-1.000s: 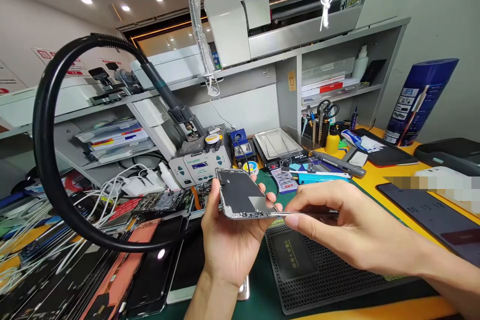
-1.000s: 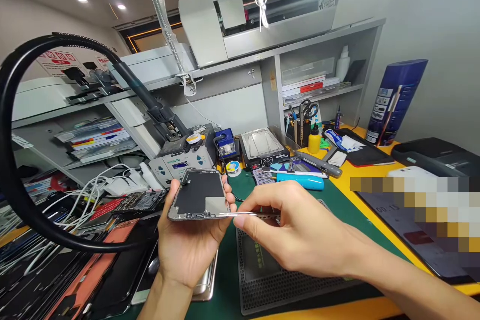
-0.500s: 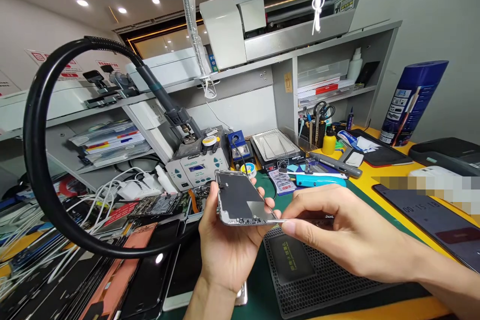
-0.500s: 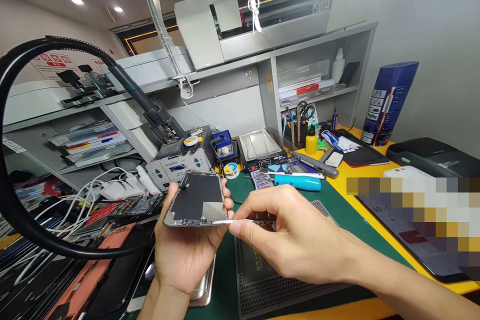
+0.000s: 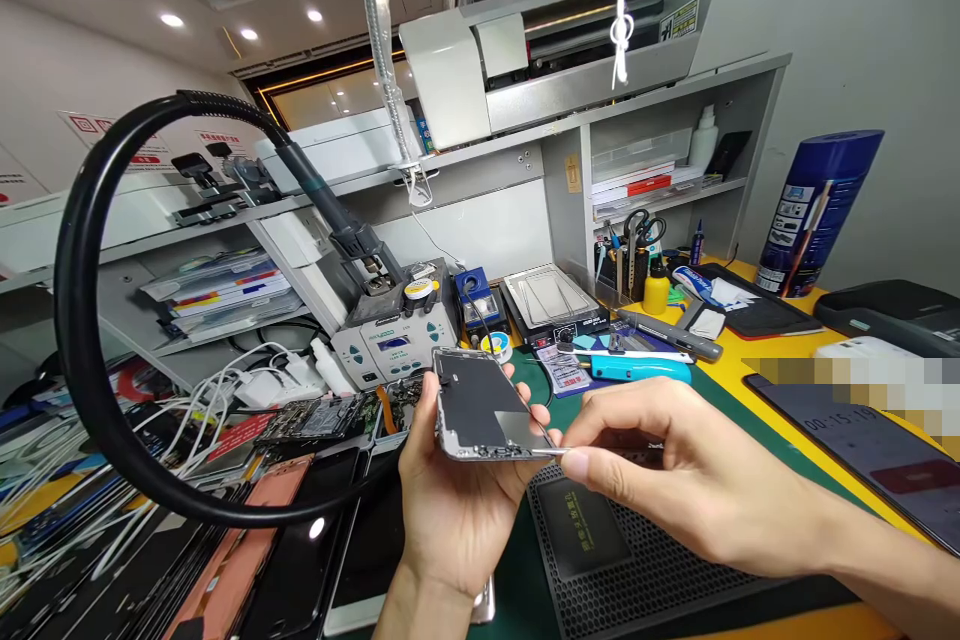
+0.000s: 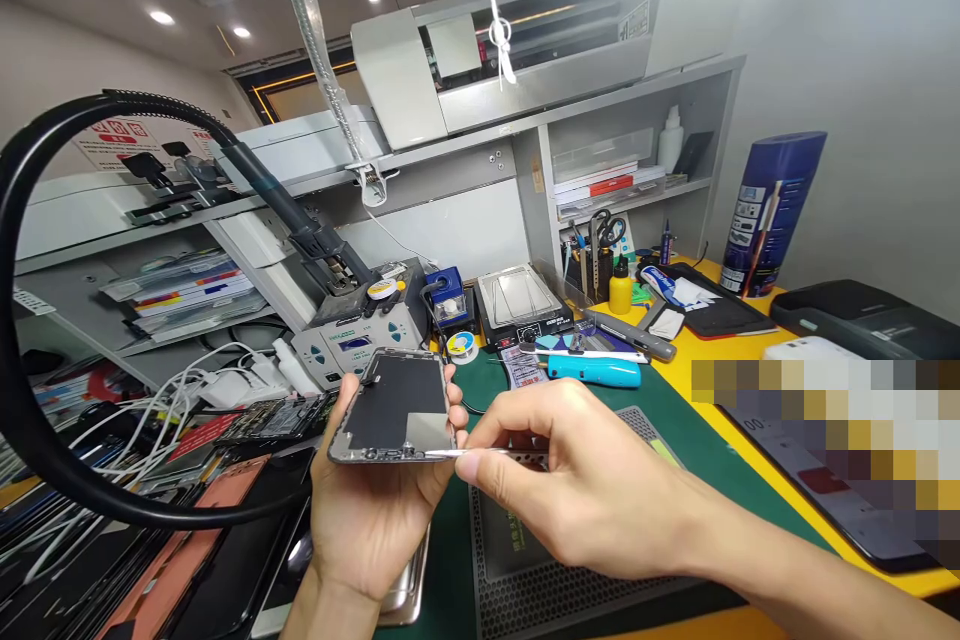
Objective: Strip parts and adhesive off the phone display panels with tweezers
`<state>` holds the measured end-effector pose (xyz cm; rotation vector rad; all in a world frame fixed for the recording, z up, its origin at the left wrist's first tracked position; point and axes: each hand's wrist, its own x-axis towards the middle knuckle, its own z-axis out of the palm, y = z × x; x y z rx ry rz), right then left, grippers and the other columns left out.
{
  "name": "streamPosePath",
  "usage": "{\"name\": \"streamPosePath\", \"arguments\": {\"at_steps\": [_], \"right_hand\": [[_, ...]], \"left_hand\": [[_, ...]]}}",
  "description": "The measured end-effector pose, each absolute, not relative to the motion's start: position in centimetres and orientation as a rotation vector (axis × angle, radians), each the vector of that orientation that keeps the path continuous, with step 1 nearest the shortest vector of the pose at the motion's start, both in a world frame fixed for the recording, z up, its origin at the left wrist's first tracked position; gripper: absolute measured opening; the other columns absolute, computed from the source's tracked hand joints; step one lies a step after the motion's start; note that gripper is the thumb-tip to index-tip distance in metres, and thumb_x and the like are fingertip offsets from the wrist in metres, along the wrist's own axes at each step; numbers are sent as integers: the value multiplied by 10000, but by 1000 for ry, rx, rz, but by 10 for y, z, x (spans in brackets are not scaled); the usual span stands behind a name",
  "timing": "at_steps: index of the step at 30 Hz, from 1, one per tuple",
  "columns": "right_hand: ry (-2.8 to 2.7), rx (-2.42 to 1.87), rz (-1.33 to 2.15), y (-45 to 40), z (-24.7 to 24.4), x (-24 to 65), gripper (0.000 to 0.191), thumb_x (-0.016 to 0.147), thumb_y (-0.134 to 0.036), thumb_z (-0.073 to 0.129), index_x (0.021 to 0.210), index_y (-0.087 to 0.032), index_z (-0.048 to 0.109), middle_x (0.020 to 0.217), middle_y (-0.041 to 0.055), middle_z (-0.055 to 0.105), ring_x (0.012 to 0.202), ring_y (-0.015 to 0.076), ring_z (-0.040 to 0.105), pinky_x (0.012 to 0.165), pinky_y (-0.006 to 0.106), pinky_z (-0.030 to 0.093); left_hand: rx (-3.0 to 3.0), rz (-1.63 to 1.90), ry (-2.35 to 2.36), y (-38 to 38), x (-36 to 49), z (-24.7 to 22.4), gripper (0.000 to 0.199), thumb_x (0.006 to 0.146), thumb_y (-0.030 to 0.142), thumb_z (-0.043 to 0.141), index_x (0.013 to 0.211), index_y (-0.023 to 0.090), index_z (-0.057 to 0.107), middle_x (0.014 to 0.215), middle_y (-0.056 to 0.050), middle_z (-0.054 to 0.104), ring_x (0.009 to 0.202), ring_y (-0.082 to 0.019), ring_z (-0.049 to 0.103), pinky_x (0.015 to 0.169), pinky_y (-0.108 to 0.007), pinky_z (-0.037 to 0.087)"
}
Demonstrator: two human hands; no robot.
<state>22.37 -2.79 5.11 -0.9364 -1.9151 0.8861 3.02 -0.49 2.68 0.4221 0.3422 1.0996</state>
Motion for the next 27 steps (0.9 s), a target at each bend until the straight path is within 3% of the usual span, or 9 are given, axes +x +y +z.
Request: {"name": "streamPosePath", "arguments": {"at_steps": [8, 19, 27], "right_hand": [[-1953, -933, 794, -30, 51, 226, 222, 936, -316, 638, 770, -214, 744, 698, -15, 716, 628, 128, 604, 573, 231, 449], [-1972, -983, 742, -32, 48, 226, 213, 940, -301, 629, 794, -215, 758, 680, -22, 690, 594, 114, 540, 528, 240, 381], [-1995, -1002, 761, -27, 48, 226, 281, 961, -354, 602, 782, -195, 751, 681, -4, 687, 623, 127, 556, 555, 249, 391]], "left_hand": [[426, 1100, 359, -7, 30, 28, 568, 925, 572, 528, 1156, 75, 677, 1000, -156, 706, 856, -253, 702, 788, -378, 622], [422, 1103, 327, -7, 31, 28, 540, 963, 536, 485, 1159, 66, 664, 1006, -155, 687, 863, -249, 693, 792, -368, 616], [405, 1111, 294, -5, 30, 25, 505, 934, 487, 576, 1157, 41, 654, 1010, -178, 693, 877, -277, 701, 838, -398, 606]]}}
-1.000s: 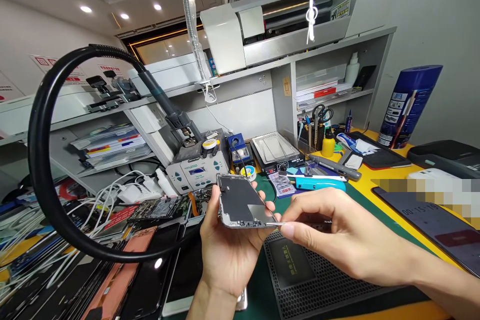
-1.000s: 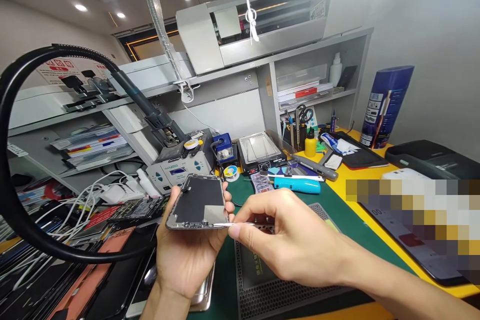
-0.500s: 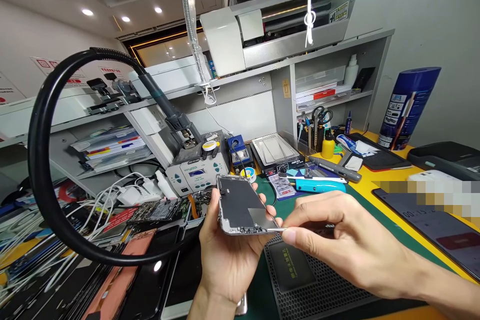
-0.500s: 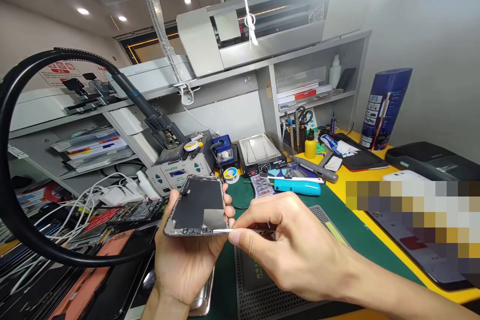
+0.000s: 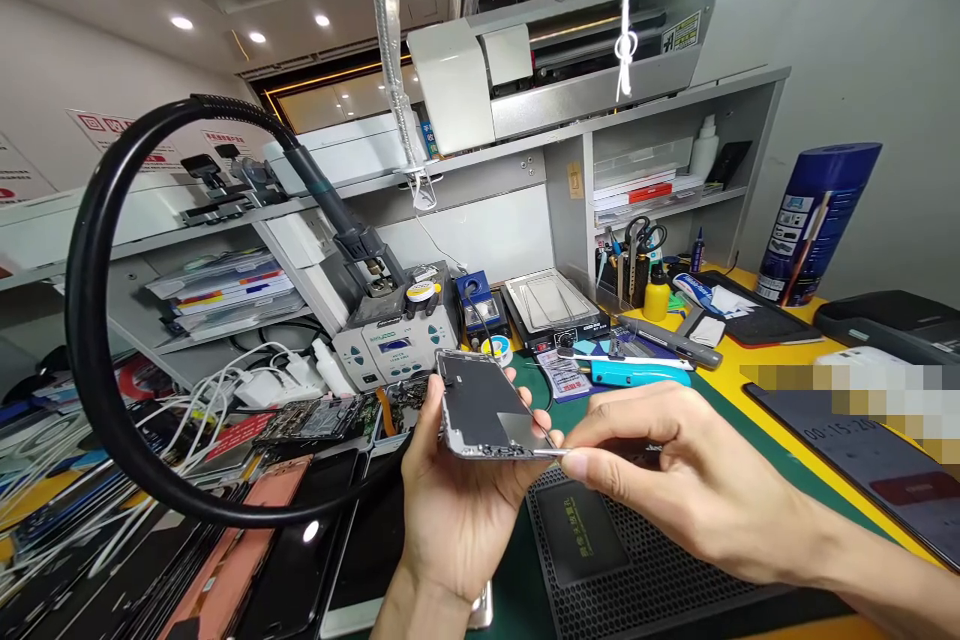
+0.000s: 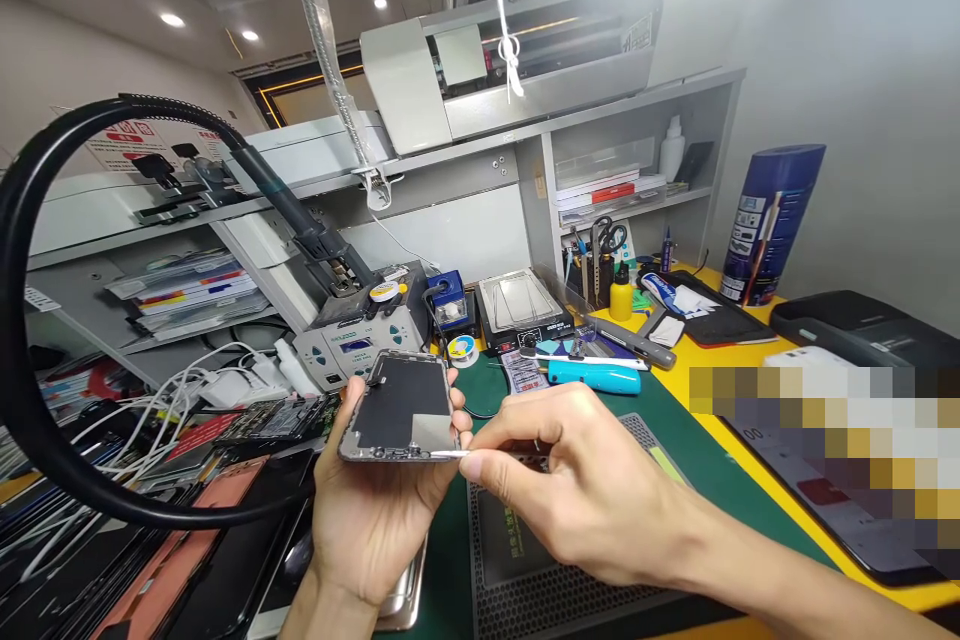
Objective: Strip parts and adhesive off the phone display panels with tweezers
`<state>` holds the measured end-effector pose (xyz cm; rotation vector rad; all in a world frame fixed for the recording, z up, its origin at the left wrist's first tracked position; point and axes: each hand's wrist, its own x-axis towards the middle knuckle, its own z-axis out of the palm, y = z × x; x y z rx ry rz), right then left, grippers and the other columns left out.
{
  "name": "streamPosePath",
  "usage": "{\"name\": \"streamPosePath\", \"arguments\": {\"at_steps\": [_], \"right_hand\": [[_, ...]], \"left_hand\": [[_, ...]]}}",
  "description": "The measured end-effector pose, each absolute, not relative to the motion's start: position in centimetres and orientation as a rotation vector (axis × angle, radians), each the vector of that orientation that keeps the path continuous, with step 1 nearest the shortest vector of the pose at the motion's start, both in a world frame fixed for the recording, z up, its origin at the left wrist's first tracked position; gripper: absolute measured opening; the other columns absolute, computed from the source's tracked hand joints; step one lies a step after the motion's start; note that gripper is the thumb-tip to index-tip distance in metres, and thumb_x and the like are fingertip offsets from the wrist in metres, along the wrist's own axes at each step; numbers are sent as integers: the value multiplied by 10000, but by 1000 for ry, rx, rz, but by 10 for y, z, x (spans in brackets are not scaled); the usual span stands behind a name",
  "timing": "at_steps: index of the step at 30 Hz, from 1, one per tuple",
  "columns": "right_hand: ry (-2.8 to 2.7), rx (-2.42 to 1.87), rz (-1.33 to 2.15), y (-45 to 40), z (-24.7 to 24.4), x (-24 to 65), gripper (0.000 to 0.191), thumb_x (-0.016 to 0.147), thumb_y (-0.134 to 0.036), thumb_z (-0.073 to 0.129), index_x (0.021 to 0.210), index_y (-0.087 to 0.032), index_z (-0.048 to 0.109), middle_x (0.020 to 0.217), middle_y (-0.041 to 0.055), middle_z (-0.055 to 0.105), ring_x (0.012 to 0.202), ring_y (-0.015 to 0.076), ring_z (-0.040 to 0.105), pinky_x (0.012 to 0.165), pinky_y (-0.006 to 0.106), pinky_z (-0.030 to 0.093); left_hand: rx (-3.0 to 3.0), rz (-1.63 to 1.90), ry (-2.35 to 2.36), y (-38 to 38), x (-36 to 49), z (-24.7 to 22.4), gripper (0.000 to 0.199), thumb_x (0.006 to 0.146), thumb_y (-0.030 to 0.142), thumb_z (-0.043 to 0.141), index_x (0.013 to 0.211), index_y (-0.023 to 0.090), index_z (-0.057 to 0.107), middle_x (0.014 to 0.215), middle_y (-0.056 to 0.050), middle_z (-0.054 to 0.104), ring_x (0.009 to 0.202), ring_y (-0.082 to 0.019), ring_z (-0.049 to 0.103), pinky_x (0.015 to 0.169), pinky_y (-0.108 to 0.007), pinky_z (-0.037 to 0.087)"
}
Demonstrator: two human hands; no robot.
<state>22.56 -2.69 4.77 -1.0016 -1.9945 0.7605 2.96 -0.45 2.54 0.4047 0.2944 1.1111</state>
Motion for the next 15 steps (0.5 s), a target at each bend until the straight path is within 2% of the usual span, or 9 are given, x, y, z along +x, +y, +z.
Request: {"name": "streamPosePath", "arguments": {"at_steps": [8, 15], "right_hand": [[-1957, -994, 900, -26, 46, 224, 229, 932, -354, 632, 803, -193, 731, 722, 5, 691, 653, 143, 575, 579, 248, 429], [-2011, -1006, 817, -27, 47, 225, 264, 946, -358, 618, 756, -191, 693, 653, -21, 602, 602, 119, 480, 544, 244, 373]], "left_hand": [[432, 1070, 310, -2, 27, 25, 551, 920, 516, 586, 1192, 38, 631, 1001, -182, 701, 853, -274, 708, 806, -386, 611], [421, 1046, 314, -1, 26, 24, 581, 910, 526, 597, 1229, 41, 615, 1017, -184, 705, 870, -277, 711, 816, -374, 605]]}}
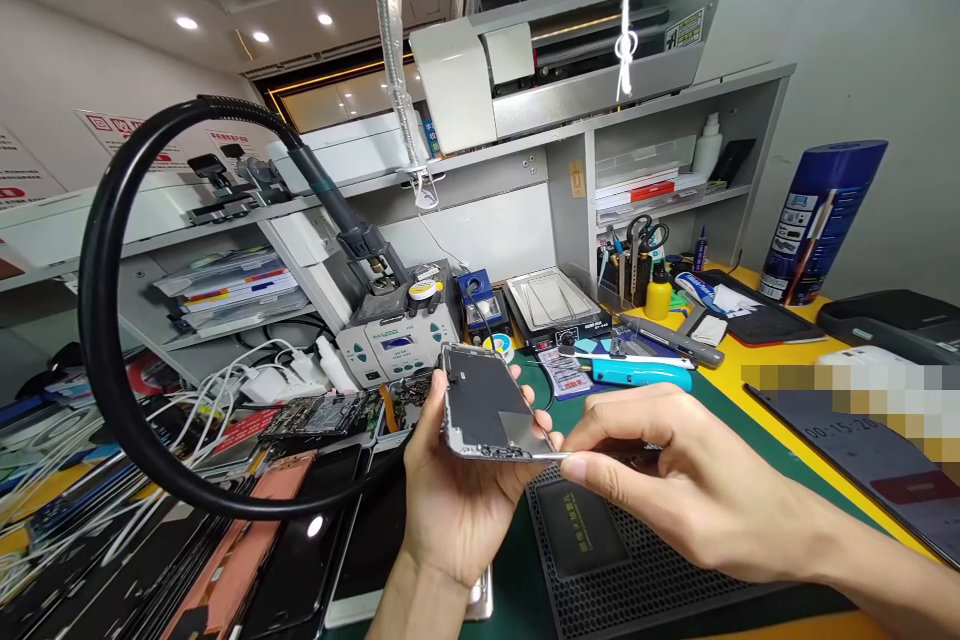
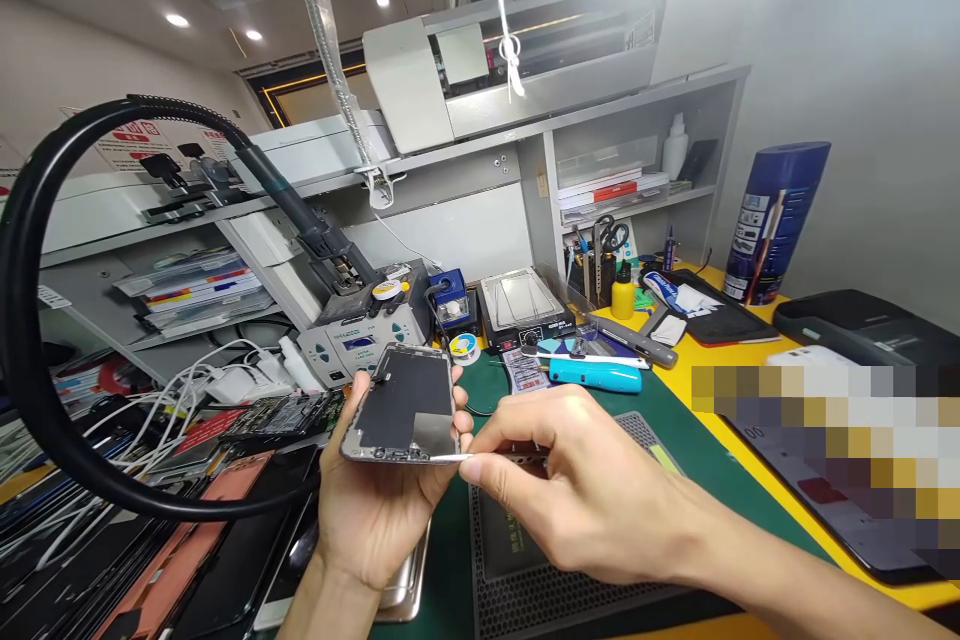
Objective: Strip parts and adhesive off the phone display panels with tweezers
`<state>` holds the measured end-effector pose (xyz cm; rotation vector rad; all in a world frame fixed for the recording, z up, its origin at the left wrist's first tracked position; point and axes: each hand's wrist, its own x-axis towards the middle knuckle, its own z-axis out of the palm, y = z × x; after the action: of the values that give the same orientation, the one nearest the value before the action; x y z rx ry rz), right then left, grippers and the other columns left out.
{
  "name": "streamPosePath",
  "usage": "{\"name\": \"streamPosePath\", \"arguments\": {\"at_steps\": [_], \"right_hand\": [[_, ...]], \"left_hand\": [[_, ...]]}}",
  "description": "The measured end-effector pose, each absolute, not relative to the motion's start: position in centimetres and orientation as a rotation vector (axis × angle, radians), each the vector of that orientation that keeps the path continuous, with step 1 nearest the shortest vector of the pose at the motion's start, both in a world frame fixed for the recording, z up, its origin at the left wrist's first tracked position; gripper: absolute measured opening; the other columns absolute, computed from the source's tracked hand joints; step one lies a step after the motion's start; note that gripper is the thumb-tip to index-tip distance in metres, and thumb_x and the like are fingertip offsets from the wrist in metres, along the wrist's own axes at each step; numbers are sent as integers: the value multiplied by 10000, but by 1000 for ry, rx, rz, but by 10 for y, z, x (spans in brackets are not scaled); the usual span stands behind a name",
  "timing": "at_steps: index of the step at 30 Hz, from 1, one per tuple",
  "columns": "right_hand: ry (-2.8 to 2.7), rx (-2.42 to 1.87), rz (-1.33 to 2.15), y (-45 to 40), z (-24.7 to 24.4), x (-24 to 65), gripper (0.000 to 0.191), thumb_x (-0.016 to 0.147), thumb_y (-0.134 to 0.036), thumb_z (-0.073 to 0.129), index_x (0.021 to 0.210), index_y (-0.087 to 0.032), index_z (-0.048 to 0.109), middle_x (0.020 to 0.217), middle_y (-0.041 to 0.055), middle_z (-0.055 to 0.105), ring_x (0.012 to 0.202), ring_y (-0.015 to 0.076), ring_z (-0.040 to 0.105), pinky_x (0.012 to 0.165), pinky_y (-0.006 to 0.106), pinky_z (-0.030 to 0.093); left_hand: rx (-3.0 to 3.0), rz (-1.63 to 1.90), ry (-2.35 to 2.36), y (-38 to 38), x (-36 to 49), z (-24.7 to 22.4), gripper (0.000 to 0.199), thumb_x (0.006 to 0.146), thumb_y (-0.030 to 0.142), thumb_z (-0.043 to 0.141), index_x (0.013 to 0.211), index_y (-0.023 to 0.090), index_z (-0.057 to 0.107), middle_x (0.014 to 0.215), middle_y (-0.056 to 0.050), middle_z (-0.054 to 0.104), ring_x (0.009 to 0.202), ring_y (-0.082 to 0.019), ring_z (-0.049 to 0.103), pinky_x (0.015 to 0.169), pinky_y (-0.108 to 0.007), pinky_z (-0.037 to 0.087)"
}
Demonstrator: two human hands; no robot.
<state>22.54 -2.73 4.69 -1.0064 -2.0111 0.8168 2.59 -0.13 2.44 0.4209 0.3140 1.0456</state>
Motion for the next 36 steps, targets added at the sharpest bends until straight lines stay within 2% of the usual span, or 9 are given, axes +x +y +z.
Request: {"name": "streamPosePath", "arguments": {"at_steps": [12, 23, 28, 32, 36], "right_hand": [[-2046, -978, 816, -25, 48, 228, 272, 930, -358, 673, 735, -173, 710, 632, -34, 572, 607, 107, 447, 555, 243, 342], [-2020, -1012, 902, -28, 50, 228, 366, 949, -425, 595, 732, -163, 732, 634, 7, 601, 602, 136, 484, 544, 252, 371], [-1966, -1015, 1060, -28, 49, 228, 346, 927, -450, 631, 758, -156, 698, 630, -25, 503, 587, 115, 403, 527, 245, 336], [-1853, -951, 1250, -23, 51, 233, 315, 911, -467, 661, 849, -163, 717, 671, -29, 506, 609, 111, 387, 539, 242, 320], [-1676, -951, 1199, -19, 53, 236, 348, 904, -508, 658, 878, -174, 750, 717, 4, 580, 659, 132, 466, 569, 245, 371]], "left_hand": [[444, 1050, 331, -3, 27, 24, 592, 906, 541, 600, 1243, 54, 622, 1018, -176, 704, 864, -280, 709, 822, -382, 597], [501, 1016, 311, -1, 26, 25, 597, 944, 554, 526, 1268, 64, 630, 1035, -165, 719, 886, -269, 715, 829, -376, 599], [488, 1022, 309, 0, 28, 24, 585, 955, 556, 500, 1216, 54, 651, 1022, -171, 724, 865, -256, 719, 804, -361, 606], [444, 1042, 248, -1, 29, 22, 598, 972, 549, 468, 1175, 29, 680, 1044, -192, 735, 921, -259, 721, 859, -348, 598], [424, 1067, 132, -1, 29, 20, 564, 1006, 517, 419, 1114, 61, 731, 1086, -175, 749, 1027, -260, 711, 961, -352, 562]]}}
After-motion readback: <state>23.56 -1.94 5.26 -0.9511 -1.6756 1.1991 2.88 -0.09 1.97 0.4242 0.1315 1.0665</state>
